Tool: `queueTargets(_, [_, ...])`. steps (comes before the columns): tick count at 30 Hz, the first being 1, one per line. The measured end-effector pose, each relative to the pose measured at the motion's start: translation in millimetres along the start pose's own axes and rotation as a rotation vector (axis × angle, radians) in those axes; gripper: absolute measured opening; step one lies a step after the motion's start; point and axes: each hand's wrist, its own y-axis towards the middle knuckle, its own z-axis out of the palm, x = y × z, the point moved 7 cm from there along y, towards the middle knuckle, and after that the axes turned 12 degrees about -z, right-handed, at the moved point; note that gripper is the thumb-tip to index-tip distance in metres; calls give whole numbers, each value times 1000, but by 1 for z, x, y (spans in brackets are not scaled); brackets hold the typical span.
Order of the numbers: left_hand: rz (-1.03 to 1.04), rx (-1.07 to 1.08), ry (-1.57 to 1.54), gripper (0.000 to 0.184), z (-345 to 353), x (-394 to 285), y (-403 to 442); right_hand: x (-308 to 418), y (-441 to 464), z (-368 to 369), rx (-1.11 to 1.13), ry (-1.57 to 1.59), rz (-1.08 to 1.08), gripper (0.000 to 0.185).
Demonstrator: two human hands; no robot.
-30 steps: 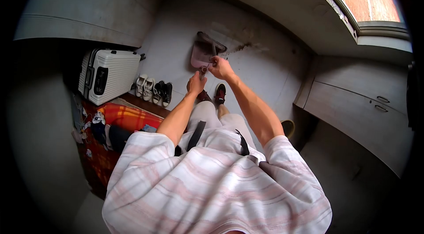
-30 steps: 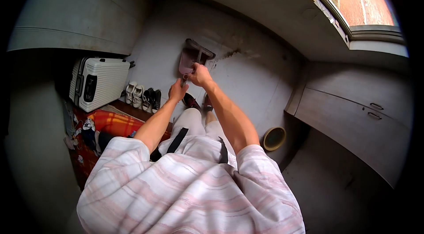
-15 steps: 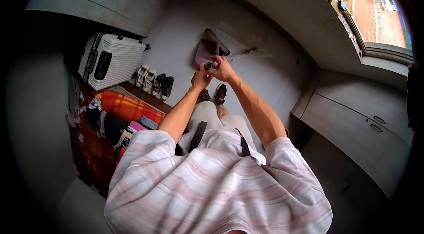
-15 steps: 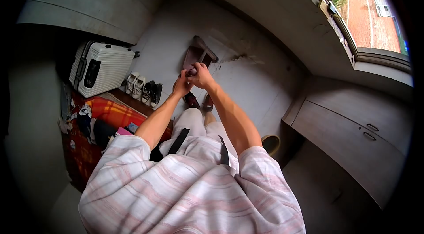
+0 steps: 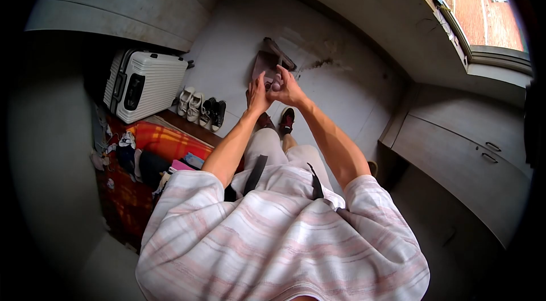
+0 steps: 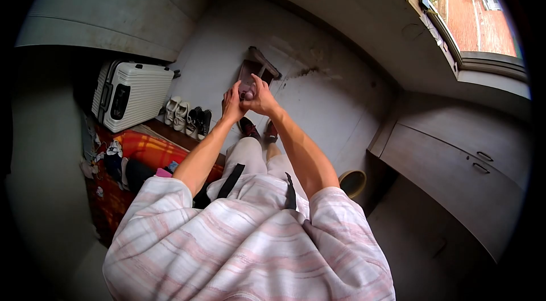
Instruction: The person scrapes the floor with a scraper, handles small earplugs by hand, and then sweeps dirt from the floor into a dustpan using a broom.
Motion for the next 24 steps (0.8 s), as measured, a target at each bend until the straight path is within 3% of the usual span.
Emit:
queueTargets(2, [-22,-1,29,86,-3,-2,-6,-4,-4,2,3,89,-19,110])
queueTargets(6, [42,-245,73,90,-22,-19,-29,-2,-18,-1,-30,130,-38,116])
queueTargets(9, [24,-461,-25,92,-32,-26,-60,-12,-31,-13,-80,301,74,118])
queueTargets(12, [13,-456,-1,92,-3,-20,-102,-34,-53,-29,-118,378,213,118])
queueTargets(14, [-49,-113,19,94,36,-28,-118,-54,-65,-45,-136,386,245,119])
queueTargets(15, [-41,-107,22,94,42,-38,-123,-67,-71,-51,-143,388,273,119])
queueTargets(18, [91,200,102,108,93,-76,-125,-101,-86,-84,-184,233,259,121])
queueTargets(24, [32,263,233,116,191,-151,-58,-195,-115,-181,-178,182,331,122])
